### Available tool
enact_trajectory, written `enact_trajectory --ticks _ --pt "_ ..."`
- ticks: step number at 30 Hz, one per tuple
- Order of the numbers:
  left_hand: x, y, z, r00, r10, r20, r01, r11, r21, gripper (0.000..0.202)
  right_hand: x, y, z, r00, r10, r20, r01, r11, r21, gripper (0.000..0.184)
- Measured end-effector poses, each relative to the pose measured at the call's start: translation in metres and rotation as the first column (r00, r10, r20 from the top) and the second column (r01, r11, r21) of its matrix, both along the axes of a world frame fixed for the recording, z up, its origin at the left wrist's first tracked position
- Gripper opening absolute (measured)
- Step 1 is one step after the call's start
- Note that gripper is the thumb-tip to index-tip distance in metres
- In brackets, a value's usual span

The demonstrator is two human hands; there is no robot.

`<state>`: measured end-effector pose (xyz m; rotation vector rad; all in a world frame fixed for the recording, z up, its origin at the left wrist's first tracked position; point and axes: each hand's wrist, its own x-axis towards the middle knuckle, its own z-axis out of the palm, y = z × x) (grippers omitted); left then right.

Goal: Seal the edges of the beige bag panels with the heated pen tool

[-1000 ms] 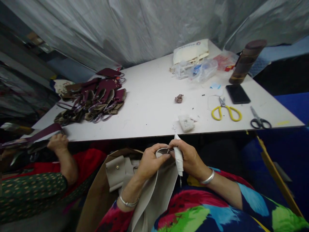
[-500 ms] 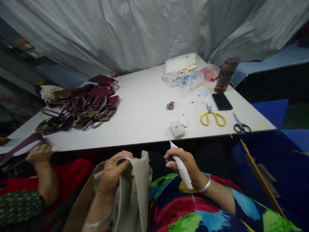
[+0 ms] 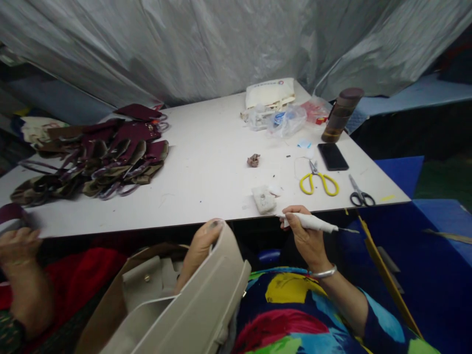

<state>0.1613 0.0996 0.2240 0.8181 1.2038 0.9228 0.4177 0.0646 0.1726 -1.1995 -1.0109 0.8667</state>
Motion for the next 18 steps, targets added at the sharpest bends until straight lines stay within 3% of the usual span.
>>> enact_trajectory --ticks 3,5,7,12,18 --pt "0.050 -0.011 -0.013 0.986 -0.120 -0.113 0.124 0.992 0.033 0.030 0.012 0.007 -0.004 0.999 -0.023 0.025 0.024 0.999 -0.033 0.036" --pt "0.067 -0.019 -0.013 0.943 -0.238 -0.234 0.253 0.967 0.037 0.020 0.020 0.011 -0.008 0.996 -0.037 0.078 0.042 0.998 -0.056 0.036" --pt "0.073 -0.023 -0.009 0.889 -0.301 -0.345 0.339 0.939 0.054 0.013 0.025 0.015 -0.011 0.989 -0.045 0.142 0.054 0.997 -0.062 0.034" --pt "0.075 -0.017 0.002 0.823 -0.275 -0.497 0.417 0.886 0.201 0.014 0.029 0.026 -0.012 0.978 -0.009 0.210 0.014 1.000 -0.019 0.028" --pt "0.081 -0.002 -0.010 0.865 -0.338 -0.370 0.361 0.932 -0.006 0.013 0.030 0.041 -0.010 0.951 0.010 0.310 -0.016 1.000 0.018 0.023"
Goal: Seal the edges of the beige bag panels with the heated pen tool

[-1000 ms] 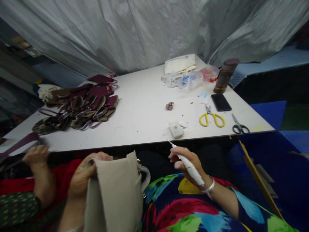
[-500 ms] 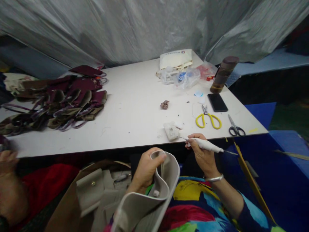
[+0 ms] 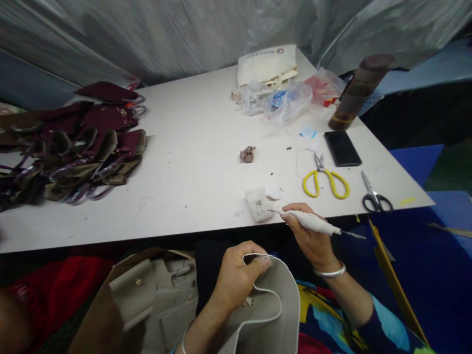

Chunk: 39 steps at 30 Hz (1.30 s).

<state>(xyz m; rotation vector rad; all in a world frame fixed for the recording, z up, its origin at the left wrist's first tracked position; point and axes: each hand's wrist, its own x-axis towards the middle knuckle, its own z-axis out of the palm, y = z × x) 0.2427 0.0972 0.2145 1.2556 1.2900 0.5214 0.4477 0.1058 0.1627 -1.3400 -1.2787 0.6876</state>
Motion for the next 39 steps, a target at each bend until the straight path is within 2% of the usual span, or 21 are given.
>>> enact_trajectory --ticks 5,11,16,21,24,28,30,31,35,37,39 --pt "-0.004 0.010 -0.012 0.996 0.083 0.014 -0.082 0.995 -0.064 0.018 0.000 0.007 -0.004 0.999 0.038 -0.020 -0.038 0.998 -0.040 0.023" --pt "-0.006 0.013 -0.017 0.997 0.079 -0.015 -0.080 0.992 -0.100 0.019 -0.001 0.013 -0.009 0.996 0.083 -0.014 -0.084 0.994 -0.063 0.021" --pt "-0.011 0.015 -0.018 0.999 0.023 -0.032 -0.027 0.992 -0.127 0.023 0.000 0.020 -0.004 0.991 0.132 0.026 -0.131 0.991 -0.028 0.020" --pt "-0.014 0.015 -0.017 0.999 0.021 -0.037 -0.025 0.992 -0.121 0.022 -0.001 0.023 -0.004 0.981 0.144 0.126 -0.145 0.989 -0.009 0.024" --pt "-0.014 0.015 -0.015 0.999 0.026 -0.043 -0.031 0.993 -0.115 0.021 -0.001 0.023 -0.006 0.985 0.156 0.076 -0.154 0.987 -0.037 0.027" --pt "-0.013 0.015 -0.012 0.999 0.036 -0.037 -0.040 0.992 -0.118 0.020 0.000 0.015 0.000 0.997 0.057 0.060 -0.056 0.998 -0.015 0.026" --pt "-0.012 0.014 -0.011 0.999 0.042 -0.031 -0.045 0.992 -0.121 0.019 0.000 0.007 0.004 1.000 0.021 -0.011 -0.021 0.999 -0.025 0.027" --pt "-0.012 0.014 -0.010 0.999 0.042 -0.028 -0.045 0.991 -0.123 0.018 -0.001 0.002 0.005 0.996 0.042 -0.079 -0.046 0.998 -0.053 0.028" --pt "-0.010 0.011 -0.010 1.000 0.017 -0.005 -0.017 0.993 -0.121 0.018 -0.007 -0.014 0.003 0.907 0.239 -0.348 -0.311 0.935 -0.169 0.032" --pt "-0.009 0.010 -0.010 1.000 0.001 0.009 0.000 0.993 -0.115 0.019 -0.011 -0.019 0.000 0.878 0.273 -0.393 -0.364 0.914 -0.179 0.030" --pt "-0.009 0.008 -0.010 1.000 -0.009 0.018 0.011 0.994 -0.112 0.019 -0.012 -0.022 -0.002 0.875 0.271 -0.401 -0.366 0.913 -0.181 0.029"
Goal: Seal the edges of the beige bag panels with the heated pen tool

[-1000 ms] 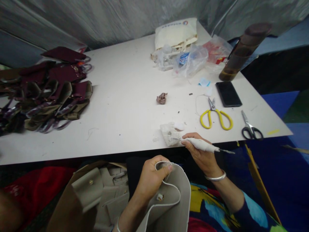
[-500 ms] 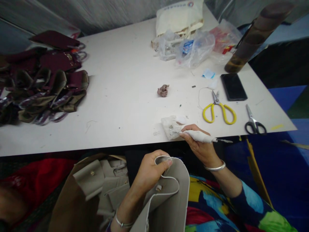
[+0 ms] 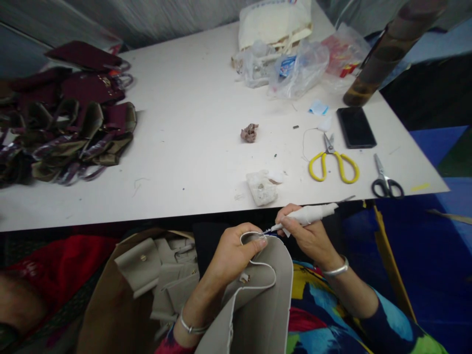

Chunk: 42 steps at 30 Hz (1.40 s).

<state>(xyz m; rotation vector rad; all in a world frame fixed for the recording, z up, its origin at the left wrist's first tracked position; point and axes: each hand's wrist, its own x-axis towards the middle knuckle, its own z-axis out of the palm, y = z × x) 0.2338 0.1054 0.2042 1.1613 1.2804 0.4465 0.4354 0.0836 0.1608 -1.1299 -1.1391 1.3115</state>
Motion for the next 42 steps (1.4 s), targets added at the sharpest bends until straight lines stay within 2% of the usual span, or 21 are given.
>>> enact_trajectory --ticks 6,10,15,18,23,26,28,32,35,38,42 --pt "0.002 -0.004 0.002 1.000 0.000 0.013 0.000 1.000 -0.008 0.017 0.005 0.001 0.004 0.995 0.036 0.090 -0.038 0.999 0.024 0.032" --pt "0.006 -0.005 0.002 0.999 0.002 0.046 -0.001 1.000 -0.022 0.019 0.009 0.009 0.010 0.976 0.105 0.191 -0.117 0.992 0.051 0.037" --pt "0.012 -0.008 -0.002 0.998 -0.008 0.057 0.011 0.999 -0.043 0.019 0.007 0.016 0.019 0.965 0.165 0.202 -0.173 0.985 0.022 0.036" --pt "0.011 -0.008 -0.006 0.997 0.014 0.074 -0.009 0.998 -0.067 0.020 0.005 0.007 0.016 0.977 0.113 0.182 -0.121 0.992 0.035 0.035" --pt "0.008 -0.005 -0.011 0.994 0.070 0.088 -0.061 0.992 -0.107 0.020 0.003 -0.011 -0.004 0.997 0.067 0.028 -0.067 0.998 0.017 0.031" --pt "0.008 -0.003 -0.012 0.989 0.112 0.096 -0.099 0.987 -0.129 0.020 -0.001 -0.008 -0.010 0.992 -0.103 -0.070 0.106 0.993 0.044 0.029" --pt "0.006 -0.002 -0.013 0.982 0.151 0.114 -0.134 0.980 -0.149 0.020 -0.002 0.000 -0.010 0.974 -0.225 -0.031 0.227 0.970 0.089 0.028" --pt "-0.002 -0.001 -0.015 0.952 0.257 0.166 -0.225 0.956 -0.190 0.025 0.001 0.022 -0.006 0.913 -0.366 0.179 0.325 0.920 0.220 0.025" --pt "-0.013 0.000 -0.017 0.919 0.328 0.220 -0.264 0.924 -0.277 0.030 0.005 0.034 -0.005 0.885 -0.401 0.235 0.336 0.901 0.275 0.026" --pt "-0.020 0.001 -0.020 0.880 0.394 0.266 -0.286 0.886 -0.366 0.034 0.007 0.042 -0.007 0.903 -0.362 0.231 0.298 0.916 0.270 0.026" --pt "-0.023 0.003 -0.023 0.864 0.416 0.283 -0.294 0.874 -0.387 0.038 0.007 0.047 -0.007 0.915 -0.319 0.246 0.250 0.929 0.273 0.022"
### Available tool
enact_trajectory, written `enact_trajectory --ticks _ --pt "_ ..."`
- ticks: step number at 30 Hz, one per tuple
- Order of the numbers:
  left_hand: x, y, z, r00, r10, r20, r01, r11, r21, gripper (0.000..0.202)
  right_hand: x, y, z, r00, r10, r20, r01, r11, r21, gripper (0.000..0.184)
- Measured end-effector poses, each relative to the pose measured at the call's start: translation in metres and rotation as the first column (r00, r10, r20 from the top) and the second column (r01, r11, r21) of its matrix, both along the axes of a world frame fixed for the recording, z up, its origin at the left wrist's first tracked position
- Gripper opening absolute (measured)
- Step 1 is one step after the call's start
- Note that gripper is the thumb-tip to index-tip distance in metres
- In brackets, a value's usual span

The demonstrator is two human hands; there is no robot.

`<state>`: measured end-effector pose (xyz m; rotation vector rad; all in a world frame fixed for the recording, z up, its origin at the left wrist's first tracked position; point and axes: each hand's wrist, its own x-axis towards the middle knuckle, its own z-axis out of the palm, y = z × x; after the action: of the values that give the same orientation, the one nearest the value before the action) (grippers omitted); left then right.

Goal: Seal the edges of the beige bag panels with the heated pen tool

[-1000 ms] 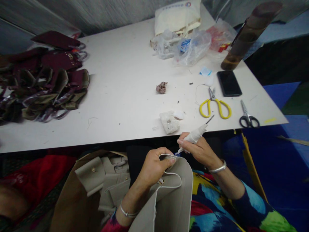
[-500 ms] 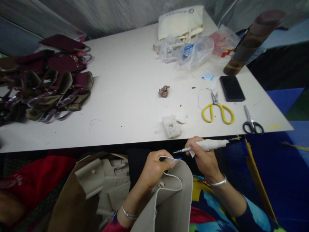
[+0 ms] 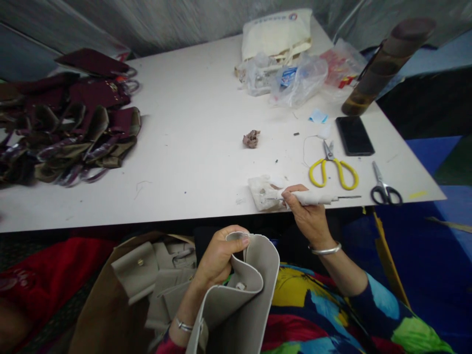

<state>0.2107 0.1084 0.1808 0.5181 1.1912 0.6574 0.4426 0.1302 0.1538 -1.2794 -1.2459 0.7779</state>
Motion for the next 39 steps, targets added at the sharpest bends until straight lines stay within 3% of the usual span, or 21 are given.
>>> enact_trajectory --ticks 11,14,16,18,21,23,31,39 --pt "-0.003 0.002 0.001 0.999 -0.043 0.021 0.043 0.999 0.005 0.041 0.002 0.002 0.010 0.952 0.104 0.289 -0.126 0.990 0.060 0.015" --pt "-0.004 0.002 -0.001 0.999 -0.046 0.016 0.046 0.999 0.012 0.042 0.002 -0.004 0.014 0.943 0.066 0.327 -0.109 0.988 0.114 0.013" --pt "-0.005 0.001 -0.002 0.998 -0.055 0.018 0.055 0.998 0.018 0.042 0.001 -0.010 0.016 0.965 0.029 0.260 -0.060 0.992 0.112 0.012" --pt "-0.005 0.001 -0.004 0.997 -0.071 0.023 0.070 0.997 0.023 0.041 -0.002 -0.017 0.017 0.994 0.070 0.082 -0.073 0.997 0.035 0.016" --pt "-0.005 0.001 -0.005 0.994 -0.105 0.040 0.104 0.994 0.026 0.040 -0.009 -0.025 0.015 0.938 0.249 -0.242 -0.282 0.952 -0.115 0.027" --pt "-0.004 0.002 -0.005 0.990 -0.131 0.053 0.129 0.991 0.026 0.040 -0.014 -0.028 0.012 0.887 0.314 -0.338 -0.382 0.910 -0.159 0.031" --pt "-0.006 0.001 -0.006 0.989 -0.135 0.068 0.134 0.991 0.024 0.039 -0.019 -0.029 0.010 0.874 0.341 -0.346 -0.421 0.887 -0.190 0.029" --pt "-0.001 -0.001 -0.003 0.994 -0.091 0.064 0.089 0.996 0.022 0.039 -0.023 -0.024 0.013 0.895 0.355 -0.269 -0.406 0.898 -0.167 0.027"
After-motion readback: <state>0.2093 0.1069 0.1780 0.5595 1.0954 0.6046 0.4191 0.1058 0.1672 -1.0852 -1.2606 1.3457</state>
